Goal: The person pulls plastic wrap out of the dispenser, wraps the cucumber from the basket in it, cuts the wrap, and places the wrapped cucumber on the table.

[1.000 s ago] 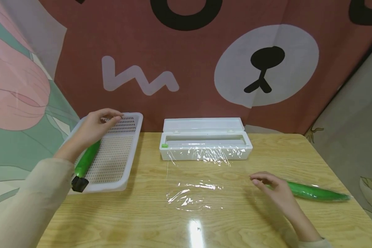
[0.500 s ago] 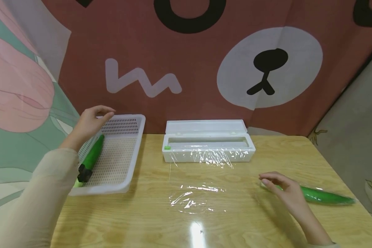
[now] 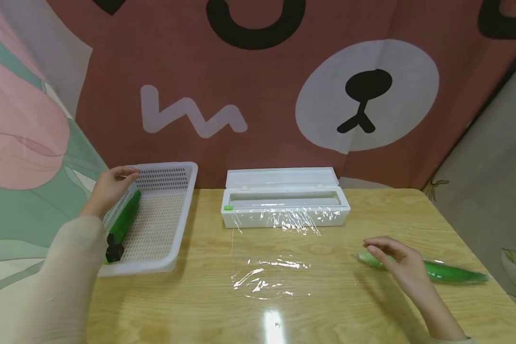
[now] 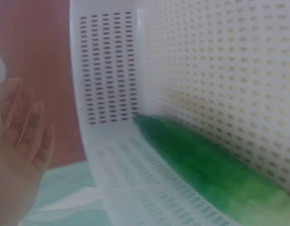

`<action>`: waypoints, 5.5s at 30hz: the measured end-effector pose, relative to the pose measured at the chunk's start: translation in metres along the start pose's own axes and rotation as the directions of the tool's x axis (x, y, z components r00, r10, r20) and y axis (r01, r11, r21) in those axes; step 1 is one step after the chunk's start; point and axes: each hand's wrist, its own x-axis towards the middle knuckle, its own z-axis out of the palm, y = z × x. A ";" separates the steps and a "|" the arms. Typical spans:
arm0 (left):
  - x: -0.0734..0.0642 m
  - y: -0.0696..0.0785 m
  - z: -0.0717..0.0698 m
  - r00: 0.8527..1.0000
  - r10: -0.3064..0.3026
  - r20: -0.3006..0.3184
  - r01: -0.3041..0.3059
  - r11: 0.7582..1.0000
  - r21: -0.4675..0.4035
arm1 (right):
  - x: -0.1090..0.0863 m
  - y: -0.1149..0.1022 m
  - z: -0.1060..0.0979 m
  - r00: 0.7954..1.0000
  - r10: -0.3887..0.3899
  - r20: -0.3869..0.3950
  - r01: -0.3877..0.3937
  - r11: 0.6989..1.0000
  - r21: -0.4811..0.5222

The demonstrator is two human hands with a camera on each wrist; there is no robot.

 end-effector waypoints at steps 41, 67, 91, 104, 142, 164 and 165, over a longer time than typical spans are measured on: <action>-0.005 -0.076 0.029 0.953 -0.292 0.084 0.270 0.940 0.208 | -0.001 0.005 0.003 0.999 0.029 0.026 -0.031 0.998 0.059; 0.007 -0.060 0.032 0.944 -0.321 0.075 0.315 0.946 0.076 | -0.001 0.006 0.003 0.998 0.052 0.024 -0.052 0.998 0.021; 0.023 0.048 0.013 0.994 -0.079 -0.082 0.084 0.995 0.056 | 0.001 0.004 0.004 1.000 0.007 0.010 -0.007 0.999 0.042; 0.000 0.104 0.016 0.999 0.027 0.030 -0.030 0.996 0.083 | 0.001 0.001 0.003 1.000 0.029 0.012 -0.029 0.999 0.036; -0.088 0.181 0.072 0.882 0.421 0.210 -0.459 0.869 0.184 | 0.000 -0.001 0.004 0.999 0.042 0.021 -0.043 0.999 0.031; -0.139 0.184 0.151 0.707 0.564 0.428 -0.667 0.732 0.138 | -0.001 -0.002 0.004 1.000 0.029 0.012 -0.029 0.999 0.028; -0.140 0.185 0.154 0.703 0.562 0.435 -0.669 0.731 0.135 | -0.001 -0.001 0.004 0.999 0.029 0.014 -0.029 0.999 0.030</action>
